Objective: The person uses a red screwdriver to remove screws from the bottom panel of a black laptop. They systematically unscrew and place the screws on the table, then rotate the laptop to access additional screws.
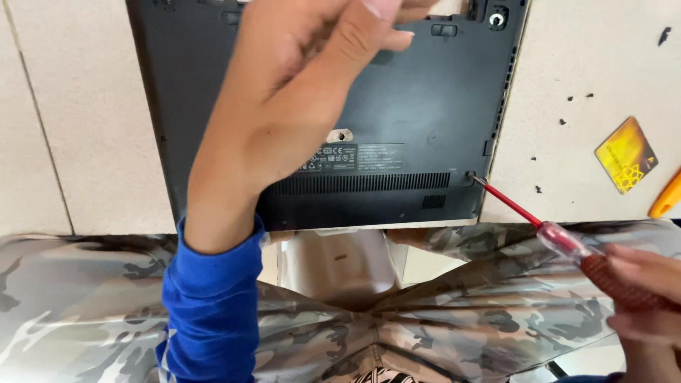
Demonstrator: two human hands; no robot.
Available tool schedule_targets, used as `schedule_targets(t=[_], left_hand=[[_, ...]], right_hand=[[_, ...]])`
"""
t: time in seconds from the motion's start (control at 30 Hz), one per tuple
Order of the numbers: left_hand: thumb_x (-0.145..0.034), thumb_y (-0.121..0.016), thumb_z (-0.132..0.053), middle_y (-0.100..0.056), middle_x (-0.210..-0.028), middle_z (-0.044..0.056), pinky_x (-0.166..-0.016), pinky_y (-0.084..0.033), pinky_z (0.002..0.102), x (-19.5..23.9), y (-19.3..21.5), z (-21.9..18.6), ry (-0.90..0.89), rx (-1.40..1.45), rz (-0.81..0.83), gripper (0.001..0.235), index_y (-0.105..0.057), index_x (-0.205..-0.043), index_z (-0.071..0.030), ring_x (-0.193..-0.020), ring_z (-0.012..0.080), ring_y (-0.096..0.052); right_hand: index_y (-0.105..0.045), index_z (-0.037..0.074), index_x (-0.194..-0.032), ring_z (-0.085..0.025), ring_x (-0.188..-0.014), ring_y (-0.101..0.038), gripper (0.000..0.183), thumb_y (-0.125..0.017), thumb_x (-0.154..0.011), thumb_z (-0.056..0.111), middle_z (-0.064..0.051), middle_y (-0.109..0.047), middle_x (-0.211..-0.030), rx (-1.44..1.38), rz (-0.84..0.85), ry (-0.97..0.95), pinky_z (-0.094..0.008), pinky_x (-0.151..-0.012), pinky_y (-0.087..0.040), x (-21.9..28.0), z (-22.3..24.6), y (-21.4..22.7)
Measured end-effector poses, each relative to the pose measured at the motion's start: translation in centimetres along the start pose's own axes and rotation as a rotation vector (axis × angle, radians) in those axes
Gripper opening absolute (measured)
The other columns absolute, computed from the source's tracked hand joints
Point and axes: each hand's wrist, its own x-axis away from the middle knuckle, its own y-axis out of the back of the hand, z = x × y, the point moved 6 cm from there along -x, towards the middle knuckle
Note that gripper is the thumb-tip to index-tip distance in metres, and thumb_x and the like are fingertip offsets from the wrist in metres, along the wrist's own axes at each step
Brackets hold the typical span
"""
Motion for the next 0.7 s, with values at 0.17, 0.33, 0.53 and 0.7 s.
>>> schedule_targets(t=[0.17,0.33,0.53,0.7], left_hand=[[-0.110,-0.039,-0.029,-0.066,-0.126,0.011,-0.109,-0.063,0.037,-0.3,0.5,-1.4,-0.014,-0.042,-0.055,0.037,-0.058,-0.126,-0.001,-0.125,0.0249,-0.068],[-0.111,-0.041,-0.020,-0.053,-0.085,0.004,-0.064,-0.028,0.026,-0.5,0.0,-2.0,-0.027,-0.192,-0.014,0.035,-0.065,-0.123,0.003,-0.068,0.0115,-0.036],[-0.109,-0.045,-0.016,-0.071,-0.114,0.011,-0.091,-0.053,0.029,-0.6,-0.5,-1.8,-0.064,-0.230,-0.039,0.029,-0.064,-0.122,0.002,-0.107,0.0209,-0.070],[-0.107,-0.046,-0.015,-0.070,-0.120,0.010,-0.097,-0.054,0.029,-0.8,-0.9,-1.5,-0.016,-0.235,-0.009,0.028,-0.064,-0.122,0.000,-0.112,0.0203,-0.068]], right_hand=[[-0.053,-0.016,-0.135,-0.028,-0.132,-0.054,0.055,-0.053,-0.085,0.006,-0.027,-0.058,-0.140,-0.130,-0.185,-0.592,-0.033,-0.117,-0.040,-6.3,8.5,-2.2],[-0.042,-0.010,-0.100,-0.048,-0.130,-0.069,0.019,-0.059,-0.108,-0.012,-0.038,-0.059,-0.139,-0.102,-0.618,-0.506,-0.046,-0.120,-0.059,-7.6,13.0,-2.5],[-0.043,-0.008,-0.102,-0.048,-0.129,-0.070,0.019,-0.060,-0.108,-0.013,-0.038,-0.059,-0.135,-0.116,-0.638,-0.452,-0.047,-0.118,-0.060,-7.2,12.3,-2.6],[-0.044,-0.008,-0.102,-0.046,-0.127,-0.070,0.017,-0.061,-0.106,-0.013,-0.036,-0.059,-0.134,-0.147,-0.670,-0.434,-0.046,-0.119,-0.060,-7.3,12.2,-2.6]])
